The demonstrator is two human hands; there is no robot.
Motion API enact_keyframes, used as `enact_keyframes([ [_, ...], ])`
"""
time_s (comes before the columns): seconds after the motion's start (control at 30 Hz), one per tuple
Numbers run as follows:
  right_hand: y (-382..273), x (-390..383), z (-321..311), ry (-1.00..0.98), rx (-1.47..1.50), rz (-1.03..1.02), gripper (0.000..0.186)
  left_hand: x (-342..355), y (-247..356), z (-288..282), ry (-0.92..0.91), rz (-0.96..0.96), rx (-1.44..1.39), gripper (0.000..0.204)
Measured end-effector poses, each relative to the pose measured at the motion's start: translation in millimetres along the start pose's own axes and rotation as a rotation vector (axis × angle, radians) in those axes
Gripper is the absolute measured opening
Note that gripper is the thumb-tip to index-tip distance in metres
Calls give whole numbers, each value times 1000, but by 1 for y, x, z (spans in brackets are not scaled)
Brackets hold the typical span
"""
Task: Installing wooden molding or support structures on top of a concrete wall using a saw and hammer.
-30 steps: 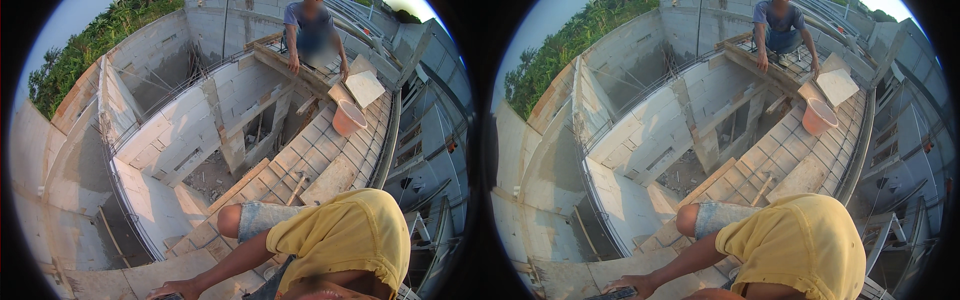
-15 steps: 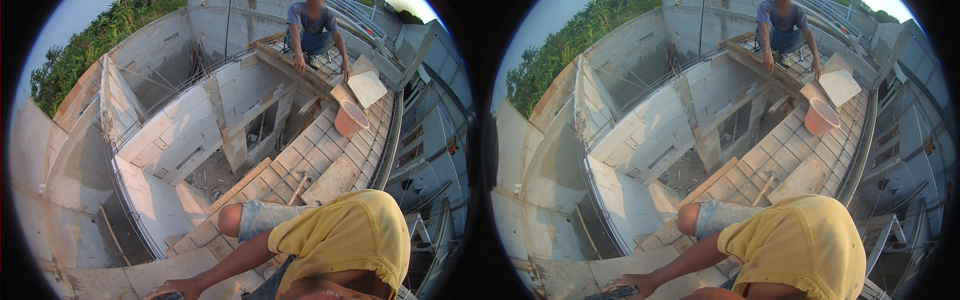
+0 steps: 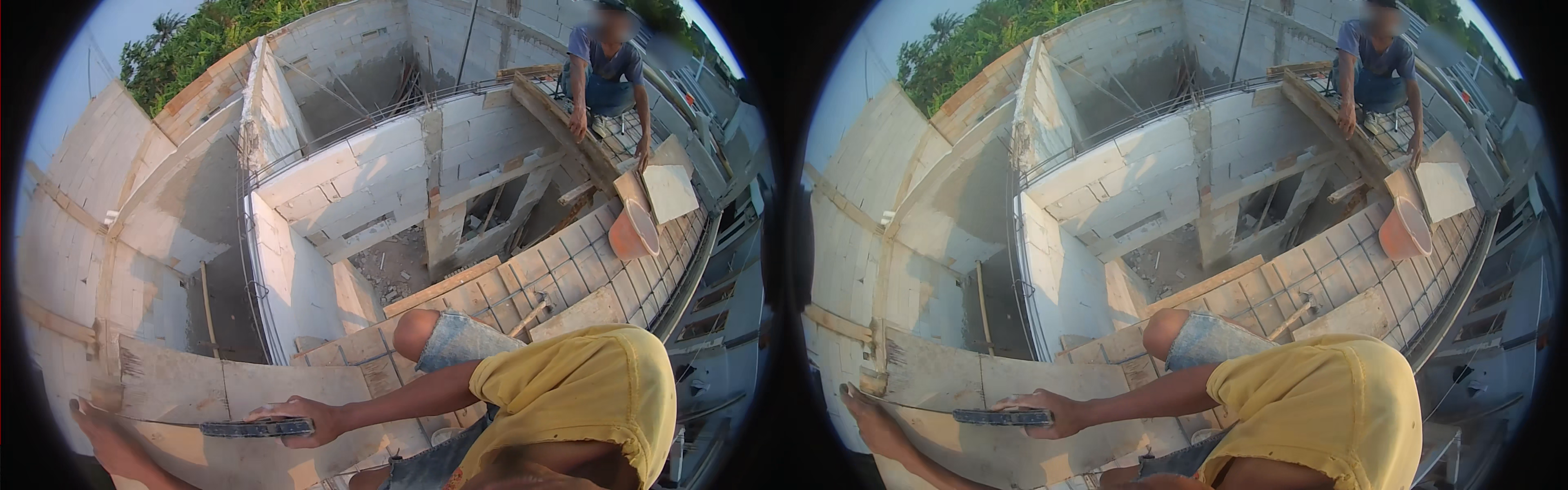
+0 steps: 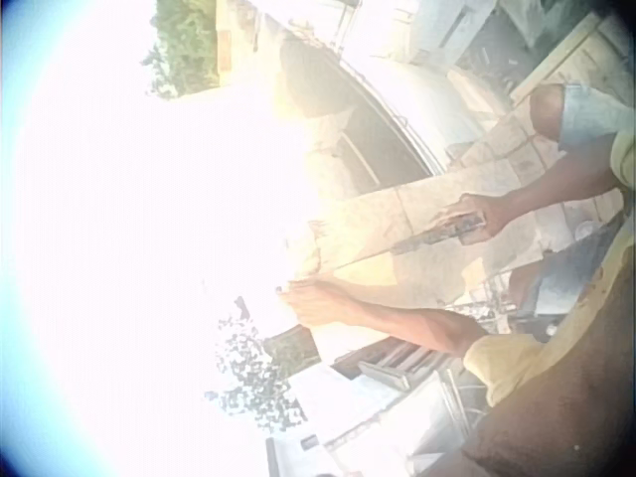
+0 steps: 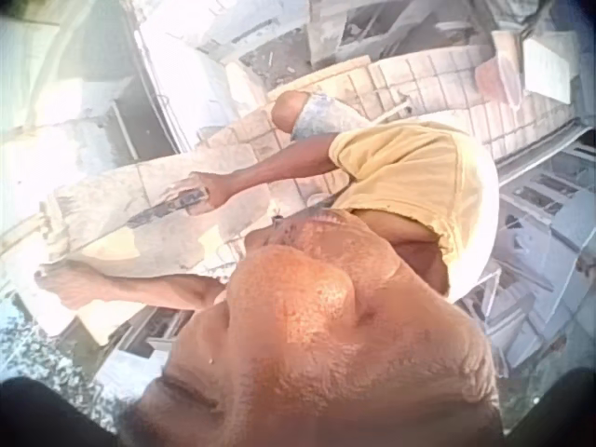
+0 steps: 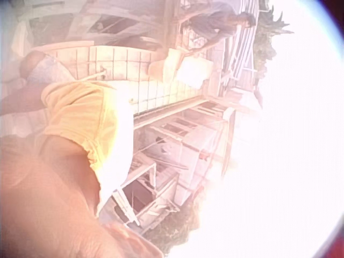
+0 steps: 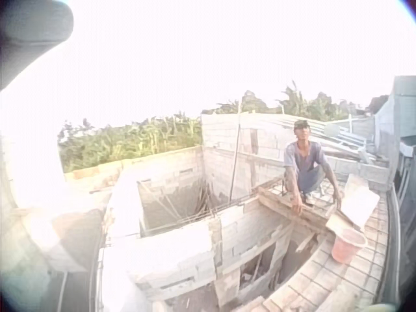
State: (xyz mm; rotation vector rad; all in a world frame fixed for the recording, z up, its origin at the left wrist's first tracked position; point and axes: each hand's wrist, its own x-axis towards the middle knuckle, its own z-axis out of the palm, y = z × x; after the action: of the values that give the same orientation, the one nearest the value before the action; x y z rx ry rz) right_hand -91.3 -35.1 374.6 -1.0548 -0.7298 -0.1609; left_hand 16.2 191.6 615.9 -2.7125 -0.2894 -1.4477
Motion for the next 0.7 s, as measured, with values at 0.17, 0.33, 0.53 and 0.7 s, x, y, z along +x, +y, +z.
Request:
enact_keyframes([
  [0.17,-41,13,0,86,-171,72,53,-21,36,22,212,136,118,26],
  [0.33,-86,32,16,125,-180,-56,54,-21,16,7,227,102,112,23],
  [0.53,-151,73,-5,335,-389,-399,56,-19,-10,27,246,121,88,24],
  [0.7,-186,19,-102,598,-730,-280,55,-18,9,19,107,195,301,34],
])
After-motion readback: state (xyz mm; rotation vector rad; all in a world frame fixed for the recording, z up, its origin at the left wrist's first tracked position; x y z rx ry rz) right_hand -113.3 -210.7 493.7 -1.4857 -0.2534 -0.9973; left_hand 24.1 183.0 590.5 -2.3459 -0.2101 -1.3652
